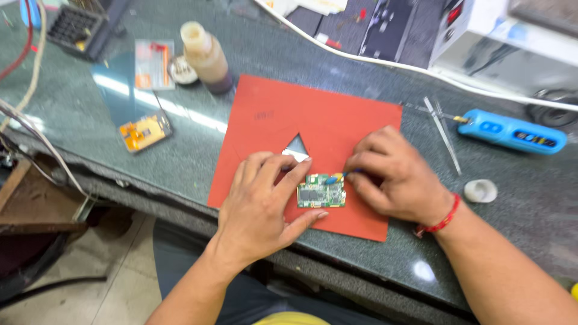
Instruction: The person brushes a small circuit board on a red mat and applies a blue substance to specific components with a precision applicator.
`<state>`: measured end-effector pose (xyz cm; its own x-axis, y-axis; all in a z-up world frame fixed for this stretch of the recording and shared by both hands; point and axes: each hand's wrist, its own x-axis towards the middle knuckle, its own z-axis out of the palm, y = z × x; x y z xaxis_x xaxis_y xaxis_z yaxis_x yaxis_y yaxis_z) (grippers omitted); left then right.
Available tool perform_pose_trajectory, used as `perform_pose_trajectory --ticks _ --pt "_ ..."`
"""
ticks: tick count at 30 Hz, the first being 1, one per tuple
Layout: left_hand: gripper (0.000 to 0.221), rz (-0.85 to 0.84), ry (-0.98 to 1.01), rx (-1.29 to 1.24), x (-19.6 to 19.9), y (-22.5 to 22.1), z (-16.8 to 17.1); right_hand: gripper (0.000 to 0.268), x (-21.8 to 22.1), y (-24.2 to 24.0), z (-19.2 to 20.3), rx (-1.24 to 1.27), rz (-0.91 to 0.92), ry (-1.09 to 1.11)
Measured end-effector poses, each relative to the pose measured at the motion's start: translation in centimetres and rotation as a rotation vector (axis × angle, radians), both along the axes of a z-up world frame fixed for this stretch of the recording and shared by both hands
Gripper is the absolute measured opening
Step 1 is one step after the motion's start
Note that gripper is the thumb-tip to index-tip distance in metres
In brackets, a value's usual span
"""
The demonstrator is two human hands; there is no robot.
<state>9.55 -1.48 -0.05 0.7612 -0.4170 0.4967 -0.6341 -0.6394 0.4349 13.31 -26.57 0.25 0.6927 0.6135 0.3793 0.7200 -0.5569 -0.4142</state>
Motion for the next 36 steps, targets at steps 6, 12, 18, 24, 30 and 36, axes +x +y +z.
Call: perform_pose_trajectory --ticks 6,12,18,24,30,36 --pt "0.049 -0.026 0.011 0.038 0.1 -0.1 -0.4 0.016 -0.2 0.4 0.4 0.011 -0.016 -0.032" --pt "0.050 -0.013 0.022 0.036 0.0 -0.1 -0.9 0.016 -0.1 1.0 0.3 -0.017 0.006 -0.083" --pt "0.047 -0.002 0.000 0.026 0.1 -0.3 -0.8 0.021 0.1 1.8 0.6 0.001 0.070 -0.103" --pt "0.060 0.012 -0.026 0.002 0.1 -0.4 -0.8 0.020 0.0 2.6 0.8 -0.024 0.121 -0.121" --pt "0.061 0.017 -0.003 0.017 -0.1 -0.3 -0.9 0.021 -0.3 2.6 1.1 -0.024 0.122 -0.116" --pt "0.060 0.024 -0.036 0.001 -0.1 -0.4 -0.8 0.021 -0.4 2.6 1.1 0.014 0.144 -0.124"
